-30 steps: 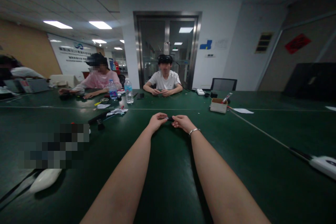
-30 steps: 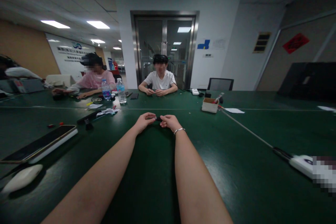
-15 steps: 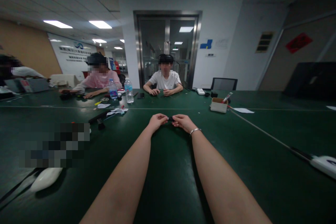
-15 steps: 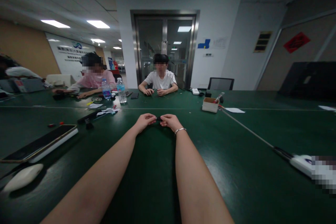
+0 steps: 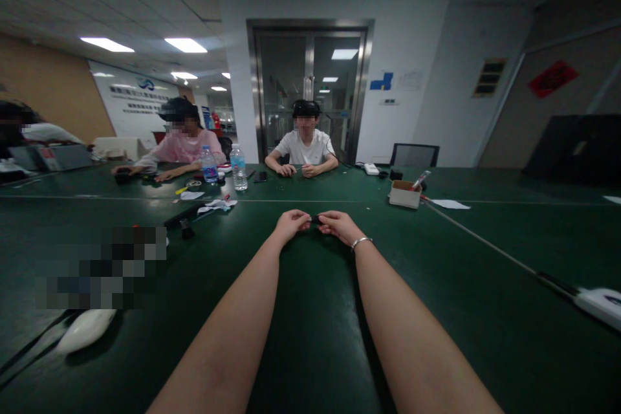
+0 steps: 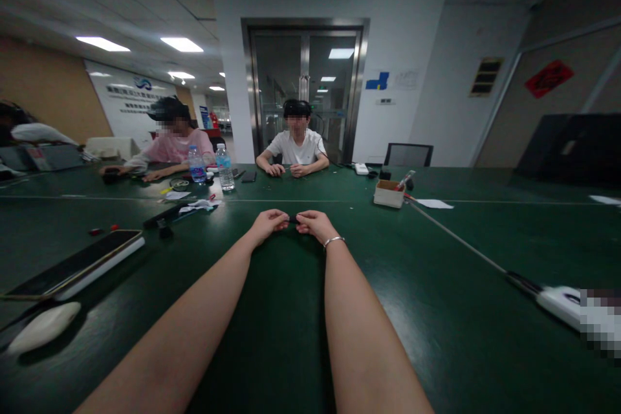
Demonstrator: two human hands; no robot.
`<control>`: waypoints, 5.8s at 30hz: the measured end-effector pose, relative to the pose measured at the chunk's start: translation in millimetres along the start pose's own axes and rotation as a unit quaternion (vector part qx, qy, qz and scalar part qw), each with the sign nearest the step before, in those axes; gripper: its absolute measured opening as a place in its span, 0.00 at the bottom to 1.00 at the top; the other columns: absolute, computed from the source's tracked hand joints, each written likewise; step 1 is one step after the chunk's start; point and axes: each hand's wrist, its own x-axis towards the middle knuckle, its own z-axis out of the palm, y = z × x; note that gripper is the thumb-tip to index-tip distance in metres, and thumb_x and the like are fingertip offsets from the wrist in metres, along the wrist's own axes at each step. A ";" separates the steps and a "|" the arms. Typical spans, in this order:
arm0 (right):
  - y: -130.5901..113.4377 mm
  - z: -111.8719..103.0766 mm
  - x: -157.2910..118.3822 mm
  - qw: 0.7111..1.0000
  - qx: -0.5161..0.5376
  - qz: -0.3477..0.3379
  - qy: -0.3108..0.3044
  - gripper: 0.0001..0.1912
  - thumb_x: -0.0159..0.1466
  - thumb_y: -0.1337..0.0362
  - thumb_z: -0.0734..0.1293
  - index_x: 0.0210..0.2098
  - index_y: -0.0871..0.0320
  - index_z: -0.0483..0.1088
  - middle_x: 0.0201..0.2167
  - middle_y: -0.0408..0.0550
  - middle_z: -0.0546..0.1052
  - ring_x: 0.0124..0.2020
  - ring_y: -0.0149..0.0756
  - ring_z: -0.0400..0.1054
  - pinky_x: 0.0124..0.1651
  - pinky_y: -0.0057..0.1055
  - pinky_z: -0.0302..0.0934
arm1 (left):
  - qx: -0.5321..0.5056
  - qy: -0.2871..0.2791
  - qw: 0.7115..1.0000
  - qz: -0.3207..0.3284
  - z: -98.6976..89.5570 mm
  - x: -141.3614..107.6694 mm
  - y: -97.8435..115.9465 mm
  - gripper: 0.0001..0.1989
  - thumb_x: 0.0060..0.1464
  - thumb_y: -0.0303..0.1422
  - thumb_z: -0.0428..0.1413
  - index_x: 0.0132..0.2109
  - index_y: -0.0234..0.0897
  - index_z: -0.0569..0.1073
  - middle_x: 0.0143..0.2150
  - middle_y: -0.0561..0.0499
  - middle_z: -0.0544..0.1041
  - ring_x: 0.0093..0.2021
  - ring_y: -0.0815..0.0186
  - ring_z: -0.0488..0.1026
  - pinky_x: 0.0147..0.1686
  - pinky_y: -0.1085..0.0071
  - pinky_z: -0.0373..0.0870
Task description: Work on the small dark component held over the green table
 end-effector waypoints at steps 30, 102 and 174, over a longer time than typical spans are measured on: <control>-0.5 1.0 -3.4 1.000 0.006 -0.010 -0.020 0.12 0.52 0.76 0.72 0.36 0.65 0.70 0.25 0.47 0.76 0.25 0.30 0.74 0.33 0.26 0.72 | 0.056 0.038 0.996 -0.052 1.8 6.4 -1.0 0.12 0.50 0.36 0.58 0.27 0.29 0.71 0.20 0.49 0.73 0.19 0.74 0.68 0.22 0.77 0.61; -5.3 4.9 -5.9 1.000 -0.009 0.012 -0.006 0.07 0.56 0.76 0.69 0.35 0.67 0.71 0.22 0.49 0.76 0.21 0.28 0.71 0.26 0.20 0.69 | 0.151 -0.036 0.987 0.031 1.3 3.0 -1.7 0.13 0.51 0.33 0.53 0.44 0.34 0.71 0.22 0.54 0.68 0.20 0.73 0.63 0.20 0.78 0.57; -9.6 0.4 -1.8 0.997 -0.028 0.046 -0.057 0.05 0.63 0.68 0.62 0.37 0.64 0.65 0.23 0.53 0.76 0.17 0.26 0.66 0.22 0.22 0.64 | 0.001 -0.004 1.000 0.024 -4.7 -0.7 0.1 0.14 0.37 0.30 0.63 0.34 0.32 0.72 0.25 0.53 0.72 0.24 0.73 0.67 0.26 0.76 0.61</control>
